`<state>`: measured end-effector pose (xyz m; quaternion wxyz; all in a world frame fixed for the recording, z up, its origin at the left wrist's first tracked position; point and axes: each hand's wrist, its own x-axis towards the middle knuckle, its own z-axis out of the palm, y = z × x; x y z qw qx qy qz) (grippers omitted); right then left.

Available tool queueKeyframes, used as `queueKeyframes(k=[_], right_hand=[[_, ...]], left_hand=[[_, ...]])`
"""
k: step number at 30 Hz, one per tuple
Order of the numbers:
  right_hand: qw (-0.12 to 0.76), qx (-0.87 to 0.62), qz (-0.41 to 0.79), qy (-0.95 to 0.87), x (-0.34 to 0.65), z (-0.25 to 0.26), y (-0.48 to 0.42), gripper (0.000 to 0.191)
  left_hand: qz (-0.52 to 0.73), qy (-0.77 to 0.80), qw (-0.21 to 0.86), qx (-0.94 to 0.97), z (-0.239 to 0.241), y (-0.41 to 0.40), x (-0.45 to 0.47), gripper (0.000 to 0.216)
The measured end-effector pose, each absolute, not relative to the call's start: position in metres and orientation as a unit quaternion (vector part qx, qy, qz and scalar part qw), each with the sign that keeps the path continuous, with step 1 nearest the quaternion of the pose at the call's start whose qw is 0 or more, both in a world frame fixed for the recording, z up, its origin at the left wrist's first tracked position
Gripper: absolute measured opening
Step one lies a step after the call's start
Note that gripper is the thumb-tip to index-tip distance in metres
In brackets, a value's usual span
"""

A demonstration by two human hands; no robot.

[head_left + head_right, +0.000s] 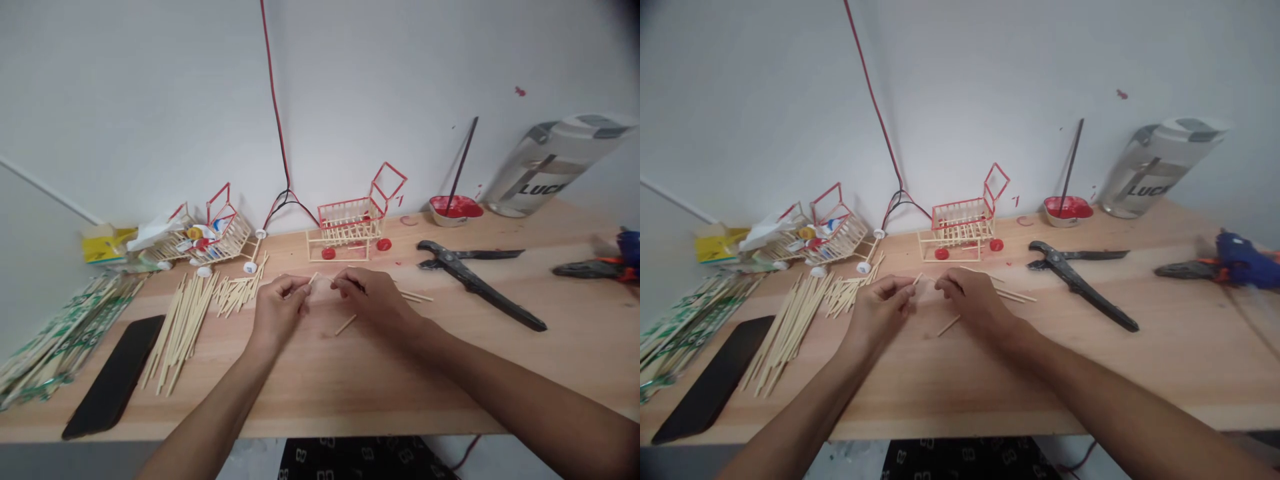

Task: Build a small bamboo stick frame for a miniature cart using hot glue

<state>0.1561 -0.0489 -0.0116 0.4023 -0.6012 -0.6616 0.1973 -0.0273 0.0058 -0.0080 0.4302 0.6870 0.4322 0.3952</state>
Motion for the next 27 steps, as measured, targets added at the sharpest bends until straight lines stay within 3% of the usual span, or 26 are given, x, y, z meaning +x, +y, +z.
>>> queueKeyframes(k=[5,27], right_hand=[[0.399,-0.603,0.2,-0.661,0.1542,-0.0109,-0.0484,0.02],[0.405,-0.586,0.191,-0.676,0.1557,-0.0153,-0.0455,0.02]], left_hand=[[0.388,0.415,0.496,0.657,-0.0092,0.0042,-0.0238,0.017],[0.381,0.408,0.506,0.658,-0.0078,0.0013,-0.0223,0.016]])
